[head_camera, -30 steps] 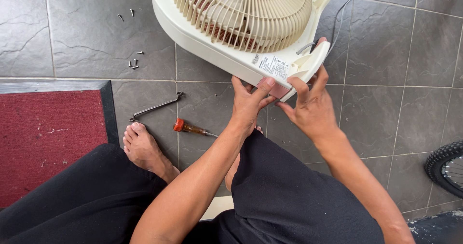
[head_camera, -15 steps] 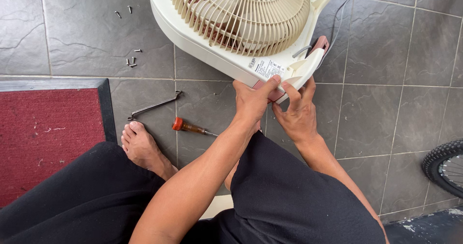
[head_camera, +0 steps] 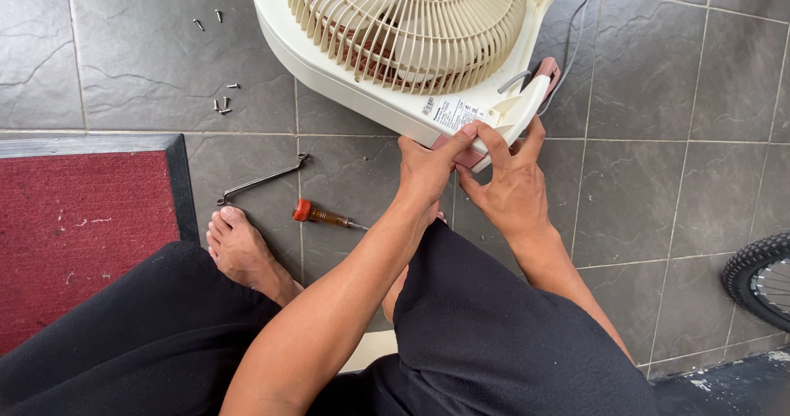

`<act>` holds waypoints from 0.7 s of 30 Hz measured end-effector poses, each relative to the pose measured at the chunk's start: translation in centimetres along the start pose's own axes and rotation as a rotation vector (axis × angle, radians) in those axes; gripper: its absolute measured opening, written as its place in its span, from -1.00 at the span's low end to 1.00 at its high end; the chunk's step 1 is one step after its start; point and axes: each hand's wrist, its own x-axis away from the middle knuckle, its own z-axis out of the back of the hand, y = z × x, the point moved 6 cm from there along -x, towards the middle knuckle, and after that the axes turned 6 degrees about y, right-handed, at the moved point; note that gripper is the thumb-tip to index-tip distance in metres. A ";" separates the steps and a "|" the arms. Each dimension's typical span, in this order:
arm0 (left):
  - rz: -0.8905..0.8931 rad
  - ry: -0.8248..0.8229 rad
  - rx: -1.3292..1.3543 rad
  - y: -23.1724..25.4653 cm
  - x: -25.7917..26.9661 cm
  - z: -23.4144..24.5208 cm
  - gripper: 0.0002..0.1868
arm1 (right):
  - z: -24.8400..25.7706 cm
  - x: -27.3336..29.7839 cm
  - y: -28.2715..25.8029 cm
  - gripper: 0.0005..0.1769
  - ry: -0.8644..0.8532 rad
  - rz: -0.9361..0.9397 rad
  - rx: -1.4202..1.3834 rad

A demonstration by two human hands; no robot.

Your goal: The person assembles a disassembled electric fan on the floor. They connect wires, attach the fan blades to the motor shaft using a wrench, and secure the front grill to the fan housing.

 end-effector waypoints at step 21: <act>0.002 0.104 -0.136 0.5 -0.5 0.5 -0.52 | -0.5 -0.4 0.2 -0.16 0.025 0.042 0.029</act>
